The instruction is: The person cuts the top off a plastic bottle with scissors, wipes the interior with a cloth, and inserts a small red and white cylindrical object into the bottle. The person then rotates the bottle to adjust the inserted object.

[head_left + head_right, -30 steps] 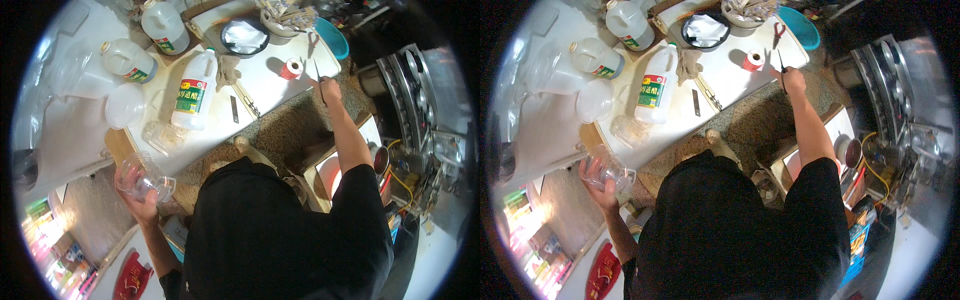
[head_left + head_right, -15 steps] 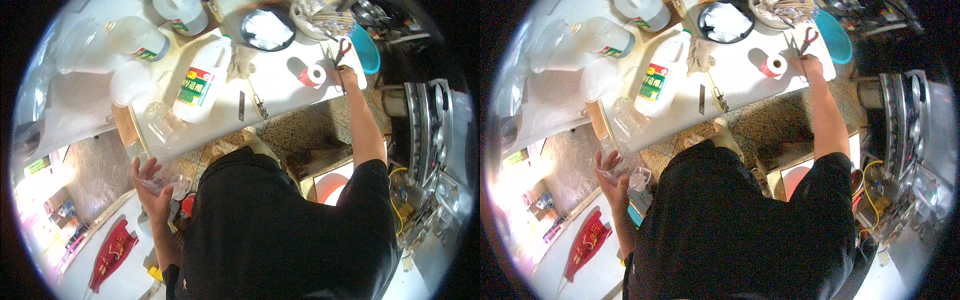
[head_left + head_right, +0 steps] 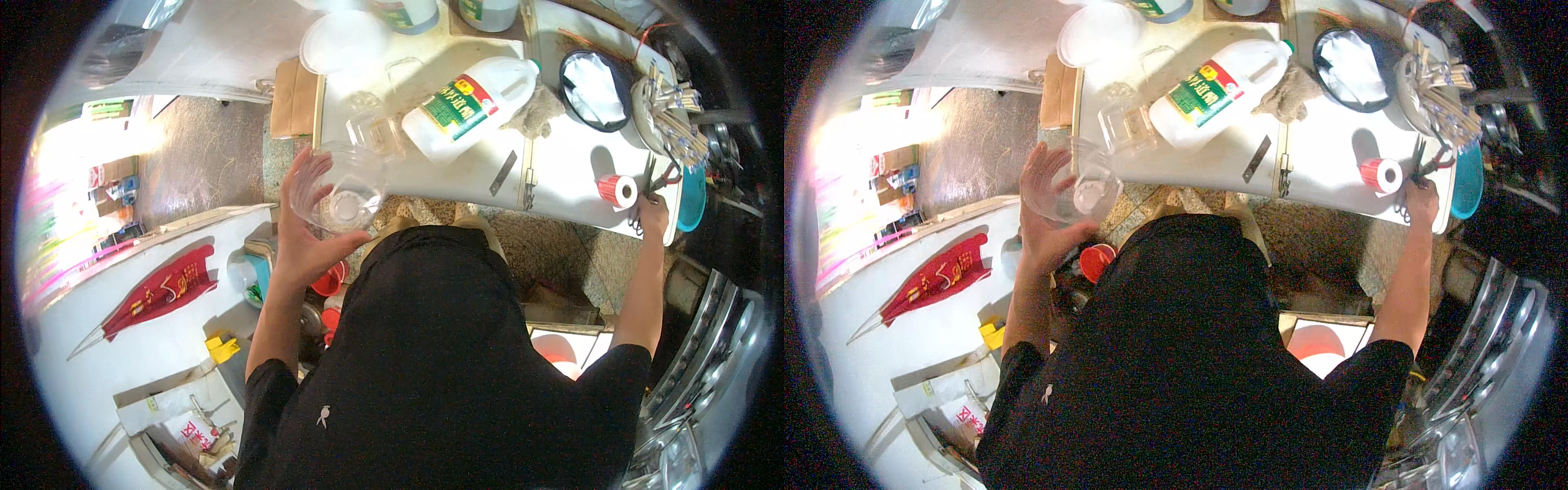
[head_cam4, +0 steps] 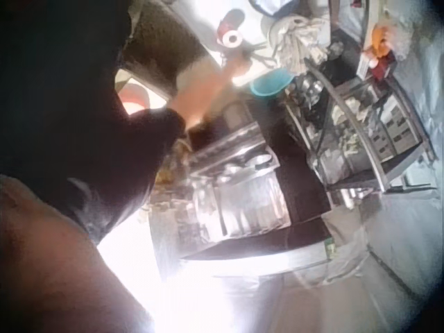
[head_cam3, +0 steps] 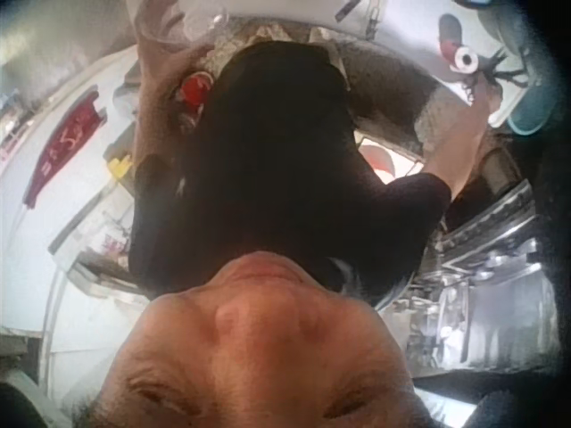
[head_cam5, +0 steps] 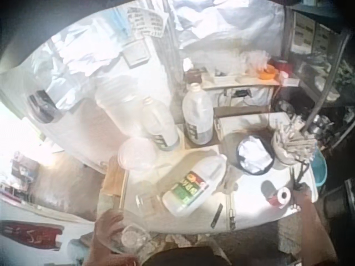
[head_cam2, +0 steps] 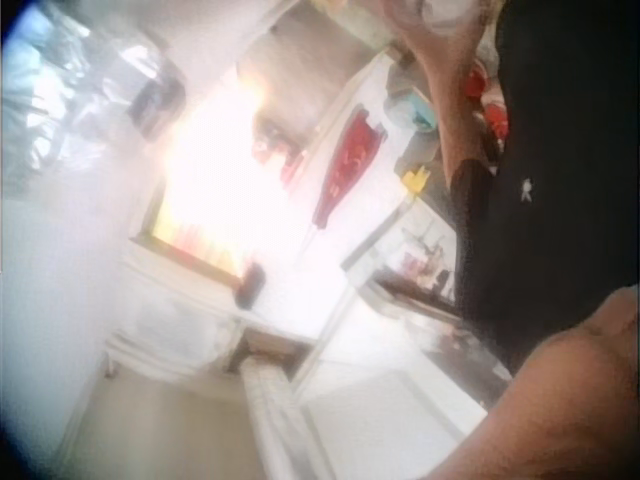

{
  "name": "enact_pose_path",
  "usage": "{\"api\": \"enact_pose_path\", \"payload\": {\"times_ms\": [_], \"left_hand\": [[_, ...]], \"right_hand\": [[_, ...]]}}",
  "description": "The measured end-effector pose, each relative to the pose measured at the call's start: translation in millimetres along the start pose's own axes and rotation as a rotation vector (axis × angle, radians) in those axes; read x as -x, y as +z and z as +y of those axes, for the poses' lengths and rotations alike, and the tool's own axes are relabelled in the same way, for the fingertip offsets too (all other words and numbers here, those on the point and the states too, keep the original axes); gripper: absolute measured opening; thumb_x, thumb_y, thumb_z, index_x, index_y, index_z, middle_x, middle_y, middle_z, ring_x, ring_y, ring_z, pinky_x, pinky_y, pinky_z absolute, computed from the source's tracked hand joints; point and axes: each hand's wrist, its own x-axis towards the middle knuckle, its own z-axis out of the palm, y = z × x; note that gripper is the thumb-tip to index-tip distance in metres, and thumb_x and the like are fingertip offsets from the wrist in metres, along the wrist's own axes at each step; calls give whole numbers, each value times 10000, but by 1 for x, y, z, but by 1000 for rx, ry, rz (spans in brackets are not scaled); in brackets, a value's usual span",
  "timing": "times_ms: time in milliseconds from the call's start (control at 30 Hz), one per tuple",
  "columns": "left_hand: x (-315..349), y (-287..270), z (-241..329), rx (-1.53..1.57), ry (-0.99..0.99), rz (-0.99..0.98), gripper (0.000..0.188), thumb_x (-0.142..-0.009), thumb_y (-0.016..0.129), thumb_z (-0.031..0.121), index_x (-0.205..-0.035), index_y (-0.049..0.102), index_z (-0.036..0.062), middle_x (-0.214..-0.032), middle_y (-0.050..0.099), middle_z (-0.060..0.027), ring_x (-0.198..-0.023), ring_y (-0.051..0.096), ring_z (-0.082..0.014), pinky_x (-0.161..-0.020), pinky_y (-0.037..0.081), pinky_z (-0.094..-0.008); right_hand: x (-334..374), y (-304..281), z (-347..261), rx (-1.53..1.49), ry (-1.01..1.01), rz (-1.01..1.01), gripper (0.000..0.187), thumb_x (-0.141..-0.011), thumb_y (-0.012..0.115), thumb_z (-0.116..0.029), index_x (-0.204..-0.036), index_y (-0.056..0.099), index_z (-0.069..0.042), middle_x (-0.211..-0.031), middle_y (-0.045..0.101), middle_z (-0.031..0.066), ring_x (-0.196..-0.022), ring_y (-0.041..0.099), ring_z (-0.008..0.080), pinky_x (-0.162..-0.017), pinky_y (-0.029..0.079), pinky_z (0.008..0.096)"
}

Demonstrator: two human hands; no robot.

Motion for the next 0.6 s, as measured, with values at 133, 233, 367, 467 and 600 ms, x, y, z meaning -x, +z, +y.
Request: {"api": "enact_pose_path", "payload": {"times_ms": [133, 233, 367, 467, 600], "left_hand": [[-4, 6, 10, -106, 126, 0, 1413, -563, 1049, 355, -1650, 198, 58, -1592, 437, -165, -1459, 462, -307, -1171, 434, -504], [-6, 5, 7, -274, 233, 25, 1449, -555, 1050, 443, -1648, 183, 48, -1586, 437, -163, -1436, 482, -312, -1163, 458, -513], [-5, 9, -1, -258, 214, 9, 1358, -635, 1000, 519, -1633, 217, 35, -1581, 430, -162, -1425, 490, -323, -1141, 477, -512], [2, 6, 3, -194, 120, 74, 1314, -614, 1027, 413, -1622, 277, 27, -1571, 456, -158, -1444, 475, -296, -1132, 480, -478], [2, 8, 1, -181, 151, 39, 1333, -612, 1027, 416, -1636, 264, 33, -1573, 468, -147, -1456, 467, -288, -1123, 491, -450]], "right_hand": [[1, -3, -8, 5, -10, -24, 592, -828, 808, -438, -1259, 717, -43, -1129, 781, 153, -1036, 739, 340, -952, 548, 437], [8, -19, -8, -2, 17, 146, 572, -847, 825, -384, -1304, 712, -59, -1132, 779, 129, -1003, 738, 243, -930, 550, 380], [47, -20, 1, -589, -87, 494, 334, -927, 723, -50, -1261, 735, -63, -1118, 773, 109, -950, 721, 178, -857, 569, 326], [139, -20, -81, -702, -210, 360, 643, -887, 710, 61, -1493, 523, -41, -1315, 665, 126, -1170, 663, 216, -995, 551, 356], [176, 14, -111, -645, -240, 255, 1140, -774, 930, -134, -1643, 207, 9, -1608, 353, 243, -1480, 418, 357, -1182, 445, 451]]}}
